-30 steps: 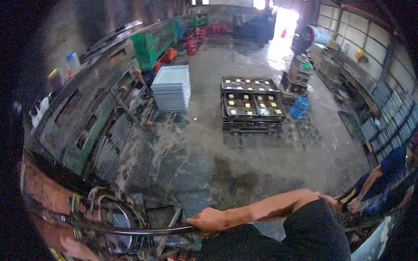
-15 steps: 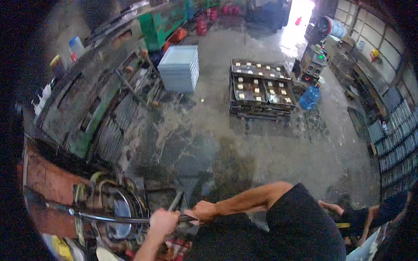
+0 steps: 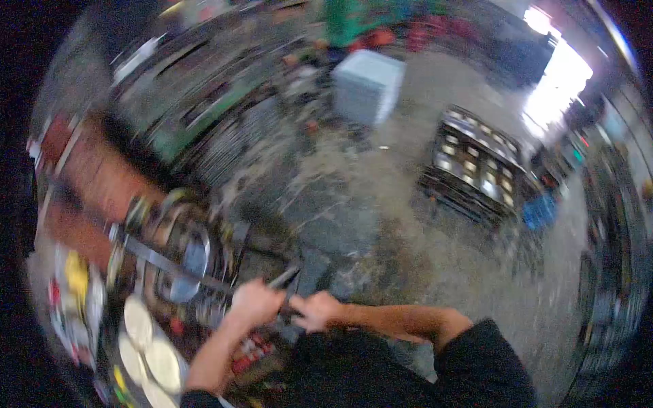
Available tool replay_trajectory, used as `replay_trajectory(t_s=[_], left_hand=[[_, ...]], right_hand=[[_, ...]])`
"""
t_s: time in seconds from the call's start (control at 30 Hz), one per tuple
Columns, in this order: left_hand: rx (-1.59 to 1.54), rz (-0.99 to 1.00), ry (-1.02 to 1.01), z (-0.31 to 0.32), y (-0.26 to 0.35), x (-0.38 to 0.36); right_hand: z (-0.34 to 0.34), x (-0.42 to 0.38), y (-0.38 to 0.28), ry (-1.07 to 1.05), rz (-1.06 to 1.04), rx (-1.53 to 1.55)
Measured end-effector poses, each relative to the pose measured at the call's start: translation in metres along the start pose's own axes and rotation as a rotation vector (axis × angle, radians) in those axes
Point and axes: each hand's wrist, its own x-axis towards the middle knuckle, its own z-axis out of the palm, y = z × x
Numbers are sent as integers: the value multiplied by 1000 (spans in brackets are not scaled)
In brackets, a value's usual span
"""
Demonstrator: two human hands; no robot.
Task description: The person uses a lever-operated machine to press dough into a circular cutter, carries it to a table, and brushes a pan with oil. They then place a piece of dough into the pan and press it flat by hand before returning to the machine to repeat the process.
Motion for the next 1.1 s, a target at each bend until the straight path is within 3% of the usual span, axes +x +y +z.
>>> replay_trajectory(t_s=[0.13, 0.2, 0.27, 0.33, 0.37, 0.43, 0.47, 0.53, 0.57, 0.63, 0.73, 0.77, 0.8, 0.83, 0.9, 0.97, 1.03, 1.07, 1.1], left_hand=[[113, 23, 330, 26, 3, -14], [131, 55, 564, 25, 10, -32], [172, 71, 823, 7, 12, -41], [218, 95, 1052, -34, -1, -63], [256, 116, 1175, -58, -14, -76], [365, 96, 1364, -111, -44, -103], [344, 78, 1392, -134, -61, -115], [369, 6, 1484, -175, -95, -142], [406, -53, 1540, -194, -114, -157], [150, -191, 1618, -224, -159, -191], [-203, -216, 1855, -249, -213, -241], [-135, -227, 1964, -252, -241, -250], [-39, -477, 1974, -254, -266, -261], [61, -728, 1962, -252, -289, -271], [-260, -858, 1924, -241, -317, -282], [168, -1107, 1871, -216, -402, -302], [-12, -1035, 1752, -195, -413, -307], [-26, -1022, 1710, -177, -420, -315], [18, -983, 1512, -159, -419, -325]], right_hand=[[-6, -4, -10, -28, 72, 214], [-57, -12, -57, -254, 255, 358], [-94, -20, -70, -304, 287, 682], [-111, -19, -50, -107, 270, 815], [-161, -8, -128, -173, 182, 706], [-200, 12, -165, -3, -58, 741], [-202, 43, -162, 4, -440, 1069], [-222, 83, -189, 36, -755, 1094], [-225, 92, -213, 257, -660, 1336], [-224, 117, -210, 315, -713, 1140], [-170, 143, -166, 218, -511, 780], [-140, 156, -142, 82, -291, 823], [-104, 173, -117, 81, -401, 563], [-53, 184, -82, -102, -89, 893], [40, 198, -28, -280, 258, 745], [119, 201, 9, -363, 386, 918], [153, 202, 3, -452, 524, 1105], [157, 207, -14, -343, 693, 1130], [160, 215, -26, -235, 865, 1145]])
